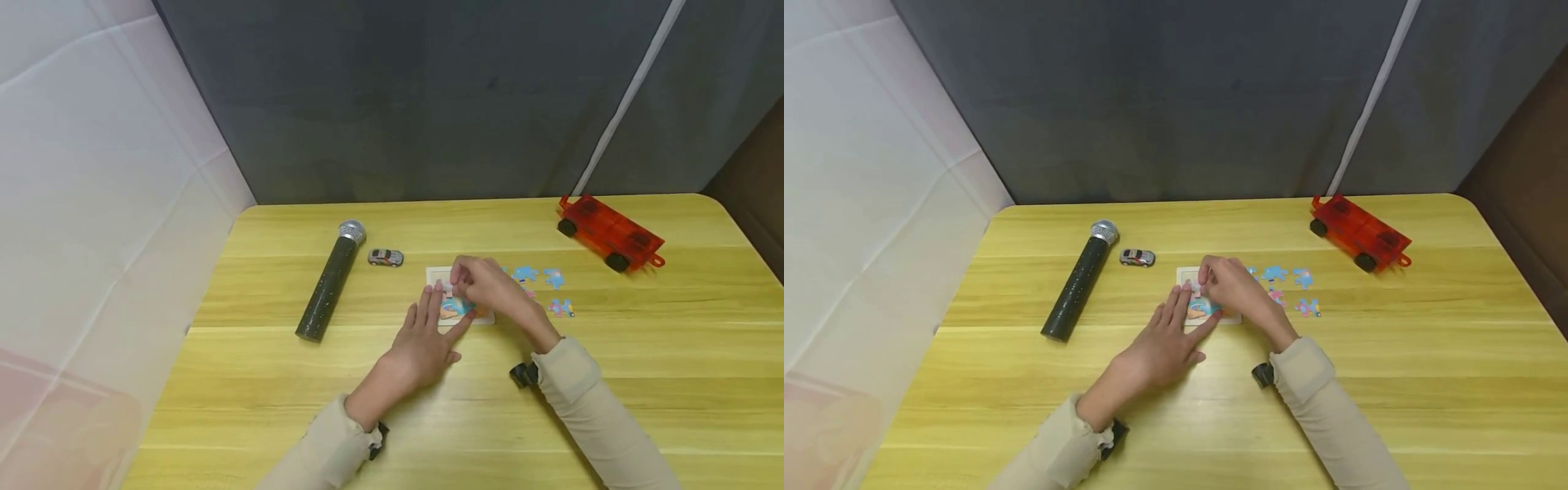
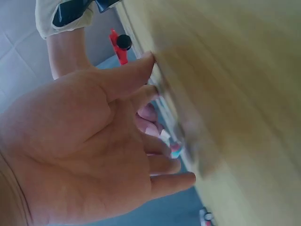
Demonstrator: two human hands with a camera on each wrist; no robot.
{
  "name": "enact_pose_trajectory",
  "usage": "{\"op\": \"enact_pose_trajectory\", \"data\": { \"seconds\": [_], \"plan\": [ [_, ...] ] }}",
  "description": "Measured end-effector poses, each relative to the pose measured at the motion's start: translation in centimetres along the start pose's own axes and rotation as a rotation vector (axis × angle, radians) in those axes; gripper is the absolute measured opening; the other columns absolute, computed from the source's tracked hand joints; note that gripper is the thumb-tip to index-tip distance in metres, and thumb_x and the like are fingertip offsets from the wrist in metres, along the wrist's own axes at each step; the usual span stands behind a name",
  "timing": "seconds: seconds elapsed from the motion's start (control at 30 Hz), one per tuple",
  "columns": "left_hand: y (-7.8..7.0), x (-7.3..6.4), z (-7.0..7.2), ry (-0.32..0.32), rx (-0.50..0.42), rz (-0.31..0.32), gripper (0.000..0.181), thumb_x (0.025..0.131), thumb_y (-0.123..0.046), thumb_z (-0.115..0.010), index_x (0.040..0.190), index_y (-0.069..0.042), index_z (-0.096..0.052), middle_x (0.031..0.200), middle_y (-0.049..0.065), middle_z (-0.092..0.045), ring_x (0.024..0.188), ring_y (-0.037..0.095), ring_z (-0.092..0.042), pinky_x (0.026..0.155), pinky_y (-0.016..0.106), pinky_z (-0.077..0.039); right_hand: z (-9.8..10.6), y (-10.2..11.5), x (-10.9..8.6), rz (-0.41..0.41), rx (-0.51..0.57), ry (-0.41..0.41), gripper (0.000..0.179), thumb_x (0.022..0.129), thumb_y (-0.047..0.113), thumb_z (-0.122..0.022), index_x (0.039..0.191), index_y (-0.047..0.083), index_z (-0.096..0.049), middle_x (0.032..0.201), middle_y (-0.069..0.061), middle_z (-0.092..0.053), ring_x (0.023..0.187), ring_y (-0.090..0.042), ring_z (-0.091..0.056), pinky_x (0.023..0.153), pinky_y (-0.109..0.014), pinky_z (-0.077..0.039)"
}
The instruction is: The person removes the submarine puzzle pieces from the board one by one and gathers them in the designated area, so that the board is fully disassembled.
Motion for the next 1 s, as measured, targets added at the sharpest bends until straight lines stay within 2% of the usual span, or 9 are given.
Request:
{"op": "enact_pose_trajectory", "data": {
  "seconds": [0.1,0.17,0.27,0.4,0.6,0.67,0.77,0.9,1.0],
  "plan": [
    [-0.4,-0.5,0.3,-0.024,0.052,-0.014,0.073,0.115,-0.051,-0.051,0.178,-0.033,-0.02,0.186,0.015,-0.005,0.172,0.038,-0.007,0.136,0.053,-0.026,1.5,-0.3,-0.5,-0.003,0.006,-0.026,0.001,0.104,-0.004,-0.067,0.105,-0.005,-0.067,0.087,-0.013,-0.07,0.068,-0.018,-0.063,0.065,-0.027,-0.052],
    [-0.7,-0.9,0.5,-0.033,0.073,-0.026,0.076,0.114,-0.052,-0.053,0.178,-0.029,-0.018,0.186,0.009,-0.01,0.172,0.036,-0.011,0.136,0.053,-0.027,2.8,-0.8,-1.1,-0.014,0.003,-0.01,0.001,0.104,-0.003,-0.067,0.104,-0.004,-0.067,0.085,-0.014,-0.07,0.067,-0.02,-0.063,0.063,-0.028,-0.051],
    [-0.8,-1.4,0.7,-0.031,0.057,-0.035,0.08,0.113,-0.051,-0.054,0.179,-0.024,-0.016,0.186,0.004,-0.016,0.172,0.033,-0.015,0.137,0.053,-0.026,4.7,-1.8,-2.4,-0.048,-0.009,0.053,0.004,0.104,-0.002,-0.066,0.101,-0.003,-0.067,0.079,-0.012,-0.068,0.065,-0.021,-0.062,0.062,-0.03,-0.051],
    [-0.5,-1.6,0.8,-0.021,0.018,-0.035,0.08,0.114,-0.048,-0.053,0.178,-0.015,-0.018,0.185,0.004,-0.018,0.171,0.032,-0.016,0.137,0.052,-0.024,5.9,-3.3,-3.9,-0.09,0.004,0.16,0.009,0.104,-0.003,-0.066,0.096,-0.001,-0.065,0.071,-0.008,-0.065,0.061,-0.02,-0.059,0.059,-0.032,-0.051],
    [0.0,-1.8,0.9,-0.01,-0.033,-0.052,0.077,0.115,-0.046,-0.053,0.176,-0.008,-0.024,0.184,0.006,-0.02,0.172,0.032,-0.015,0.137,0.052,-0.025,5.0,-4.0,-3.6,-0.137,0.004,0.209,0.013,0.102,-0.003,-0.068,0.09,0.001,-0.065,0.068,-0.005,-0.062,0.057,-0.015,-0.054,0.059,-0.03,-0.049],
    [0.1,-1.8,0.9,-0.001,-0.031,-0.058,0.076,0.115,-0.046,-0.052,0.175,-0.007,-0.025,0.185,0.006,-0.019,0.172,0.033,-0.015,0.137,0.052,-0.025,4.6,-4.0,-3.4,-0.167,-0.042,0.201,0.015,0.1,-0.004,-0.068,0.087,0.002,-0.064,0.068,-0.005,-0.06,0.057,-0.016,-0.054,0.06,-0.03,-0.048],
    [0.2,-1.9,1.0,0.013,-0.028,-0.067,0.075,0.116,-0.046,-0.051,0.175,-0.007,-0.026,0.185,0.007,-0.017,0.172,0.033,-0.013,0.137,0.051,-0.024,4.4,-3.5,-3.3,-0.172,-0.169,0.169,0.018,0.096,-0.006,-0.066,0.083,0.004,-0.062,0.071,-0.005,-0.058,0.061,-0.017,-0.052,0.06,-0.03,-0.044],
    [0.3,-1.9,0.9,0.024,-0.06,-0.075,0.075,0.116,-0.045,-0.051,0.175,-0.006,-0.025,0.185,0.009,-0.016,0.172,0.034,-0.013,0.137,0.052,-0.025,4.2,-1.9,-3.3,-0.12,-0.341,0.109,0.02,0.097,-0.006,-0.065,0.081,0.006,-0.06,0.076,-0.004,-0.055,0.069,-0.018,-0.049,0.064,-0.029,-0.04],
    [0.4,-1.9,0.8,0.021,-0.086,-0.072,0.076,0.116,-0.043,-0.053,0.175,-0.006,-0.024,0.184,0.009,-0.019,0.171,0.035,-0.015,0.136,0.052,-0.027,3.7,-0.2,-3.4,-0.029,-0.38,0.1,0.021,0.1,-0.003,-0.069,0.083,0.006,-0.062,0.076,-0.003,-0.057,0.071,-0.017,-0.049,0.067,-0.03,-0.041]
  ]
}}
Point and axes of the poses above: each hand's wrist, its own x-axis towards the middle knuckle, its own z-axis out of the back of the hand, y = z × x, the point moved 7 cm from there along x, towards the middle knuckle
